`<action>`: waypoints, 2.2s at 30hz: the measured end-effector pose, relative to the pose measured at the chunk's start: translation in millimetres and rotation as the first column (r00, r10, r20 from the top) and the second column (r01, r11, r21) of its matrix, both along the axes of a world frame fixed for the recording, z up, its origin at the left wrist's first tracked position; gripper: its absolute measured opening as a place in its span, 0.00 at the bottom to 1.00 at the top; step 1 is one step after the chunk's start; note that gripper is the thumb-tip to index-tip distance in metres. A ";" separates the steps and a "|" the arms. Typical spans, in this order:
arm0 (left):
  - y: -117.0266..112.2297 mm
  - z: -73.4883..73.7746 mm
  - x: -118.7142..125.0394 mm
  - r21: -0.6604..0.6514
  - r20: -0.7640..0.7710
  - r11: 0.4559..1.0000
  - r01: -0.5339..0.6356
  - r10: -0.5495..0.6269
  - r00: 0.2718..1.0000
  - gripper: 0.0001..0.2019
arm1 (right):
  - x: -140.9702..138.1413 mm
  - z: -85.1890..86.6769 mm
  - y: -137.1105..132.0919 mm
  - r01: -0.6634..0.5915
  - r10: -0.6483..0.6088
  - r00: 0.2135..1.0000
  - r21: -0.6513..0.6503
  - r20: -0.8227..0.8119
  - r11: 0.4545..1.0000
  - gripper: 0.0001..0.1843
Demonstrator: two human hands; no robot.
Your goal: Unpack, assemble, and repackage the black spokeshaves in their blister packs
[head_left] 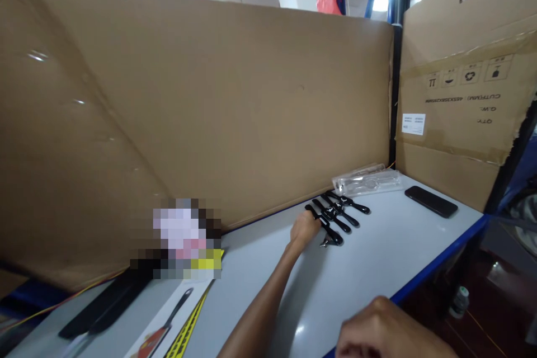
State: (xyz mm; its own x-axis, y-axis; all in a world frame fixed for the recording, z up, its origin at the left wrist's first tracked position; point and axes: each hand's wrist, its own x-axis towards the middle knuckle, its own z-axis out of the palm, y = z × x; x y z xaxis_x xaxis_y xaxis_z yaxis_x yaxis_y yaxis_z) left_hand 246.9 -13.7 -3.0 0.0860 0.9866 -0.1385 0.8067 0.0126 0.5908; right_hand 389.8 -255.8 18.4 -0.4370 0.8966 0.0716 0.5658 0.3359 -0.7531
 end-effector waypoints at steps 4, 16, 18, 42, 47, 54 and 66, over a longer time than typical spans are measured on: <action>3.6 -4.1 4.3 -0.082 0.155 0.996 -0.022 0.035 0.987 0.16 | 6.8 36.0 31.0 0.228 -0.196 0.924 0.062 -0.328 0.972 0.16; -23.6 25.2 -54.8 -0.061 0.751 0.996 -0.060 0.086 0.655 0.09 | 3.9 27.8 191.4 0.334 -0.358 0.933 0.416 -0.022 0.846 0.18; -36.0 33.4 -76.0 -0.046 0.824 0.997 -0.060 0.072 0.562 0.12 | 0.9 25.2 208.1 0.285 -0.342 0.937 0.420 0.066 0.861 0.16; -90.5 9.7 -109.4 -0.345 0.892 0.938 0.041 0.313 0.327 0.12 | -9.5 13.9 201.1 -0.138 -0.109 0.819 0.378 0.564 0.915 0.10; -92.2 2.4 -108.9 -0.310 0.892 0.950 0.033 0.279 0.357 0.16 | -21.1 -14.3 203.5 -0.200 -0.167 0.796 0.514 0.581 0.834 0.19; -94.3 -2.7 -105.5 -0.318 0.868 0.948 0.020 0.283 0.409 0.13 | -14.0 -13.1 219.1 -0.123 -0.248 0.807 0.564 0.535 0.817 0.17; -97.1 7.5 -104.7 -0.335 0.903 0.942 0.012 0.318 0.288 0.13 | -2.1 24.8 186.7 -0.188 -0.009 0.641 0.168 0.767 0.968 0.09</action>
State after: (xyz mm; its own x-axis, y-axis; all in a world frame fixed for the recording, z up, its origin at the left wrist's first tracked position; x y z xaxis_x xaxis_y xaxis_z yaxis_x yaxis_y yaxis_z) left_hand 142.2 -110.8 4.5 0.1689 0.9420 -0.2900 -0.3333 0.3315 0.8827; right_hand 387.7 -69.1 43.2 -0.5023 0.8532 -0.1403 0.8597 0.5102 0.0246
